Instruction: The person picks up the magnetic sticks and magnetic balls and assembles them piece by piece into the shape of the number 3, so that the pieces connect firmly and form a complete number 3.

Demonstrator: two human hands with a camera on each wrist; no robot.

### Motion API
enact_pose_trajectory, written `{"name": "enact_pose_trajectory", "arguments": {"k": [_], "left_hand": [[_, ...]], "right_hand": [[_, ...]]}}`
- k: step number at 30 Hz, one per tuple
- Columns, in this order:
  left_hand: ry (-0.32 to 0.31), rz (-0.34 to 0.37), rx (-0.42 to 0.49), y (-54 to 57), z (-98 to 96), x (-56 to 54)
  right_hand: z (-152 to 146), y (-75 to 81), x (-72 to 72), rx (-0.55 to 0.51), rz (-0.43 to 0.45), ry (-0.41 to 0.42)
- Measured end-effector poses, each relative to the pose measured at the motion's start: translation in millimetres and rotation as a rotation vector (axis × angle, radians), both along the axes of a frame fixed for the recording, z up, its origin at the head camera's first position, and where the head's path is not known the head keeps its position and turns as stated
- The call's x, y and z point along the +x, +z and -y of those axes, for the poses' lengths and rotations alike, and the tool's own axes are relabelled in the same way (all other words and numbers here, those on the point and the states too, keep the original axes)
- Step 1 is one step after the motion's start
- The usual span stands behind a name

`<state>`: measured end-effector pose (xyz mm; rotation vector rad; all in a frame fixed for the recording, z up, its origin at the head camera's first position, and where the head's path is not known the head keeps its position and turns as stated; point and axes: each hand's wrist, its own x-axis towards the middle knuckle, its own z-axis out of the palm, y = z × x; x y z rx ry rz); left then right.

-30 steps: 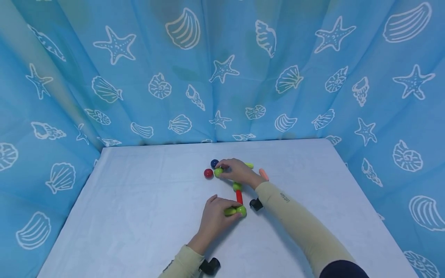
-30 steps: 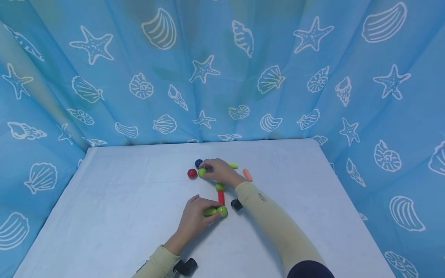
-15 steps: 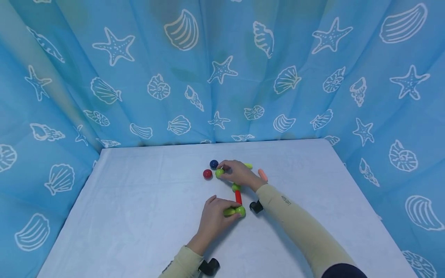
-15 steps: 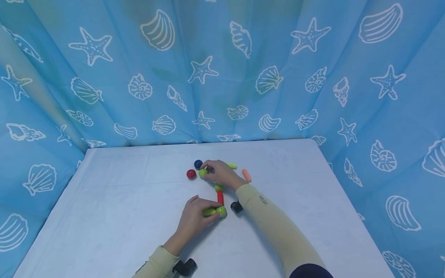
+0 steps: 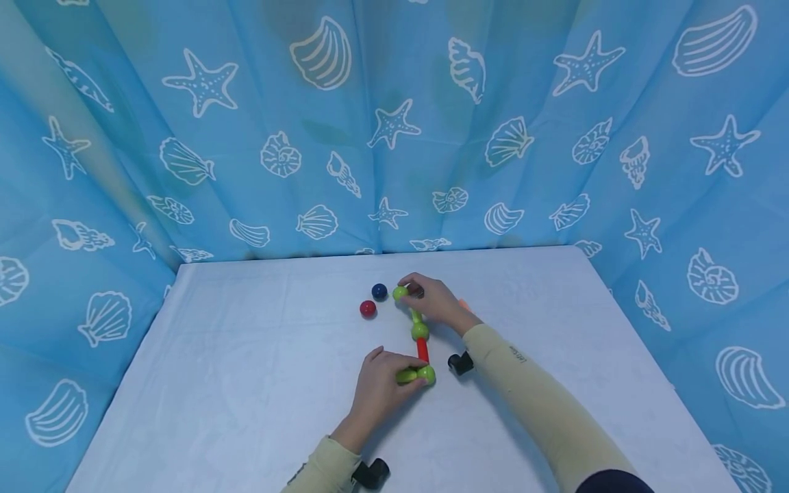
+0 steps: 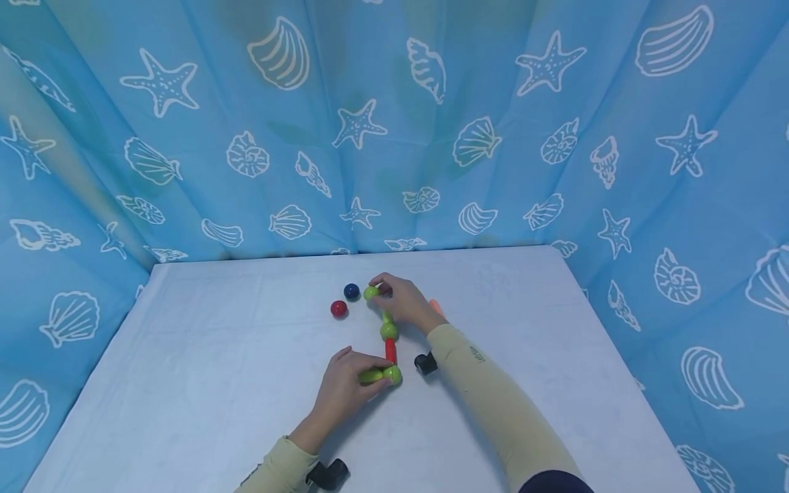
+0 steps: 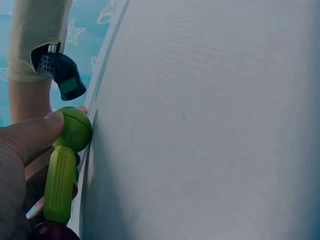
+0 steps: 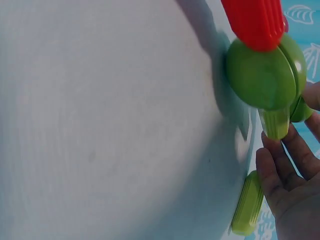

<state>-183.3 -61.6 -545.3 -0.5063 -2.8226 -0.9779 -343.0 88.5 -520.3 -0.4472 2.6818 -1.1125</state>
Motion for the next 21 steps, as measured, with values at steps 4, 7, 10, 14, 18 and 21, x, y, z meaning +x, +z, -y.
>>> {"name": "enact_pose_trajectory", "arguments": {"k": [4, 7, 10, 14, 18, 21], "left_hand": [[0.003, 0.005, -0.002, -0.4, 0.1, 0.1], [0.004, 0.007, -0.002, -0.5, 0.0, 0.0], [0.007, 0.009, -0.003, -0.2, -0.1, 0.2], [0.012, 0.010, -0.008, 0.6, 0.1, 0.9], [0.012, 0.009, -0.012, 1.2, -0.1, 1.3], [0.008, 0.008, -0.011, 1.4, -0.3, 1.4]], "right_hand": [[-5.5, -1.8, -2.6, -0.002, -0.011, -0.020], [-9.9, -3.4, -4.2, 0.000, -0.010, -0.039], [-14.2, -4.8, -5.2, 0.003, -0.010, -0.058], [-18.2, -5.0, -5.4, 0.007, -0.014, -0.069], [-21.0, -5.0, -5.9, 0.013, -0.012, -0.073], [-22.3, -5.2, -6.2, 0.021, -0.004, -0.076]]}}
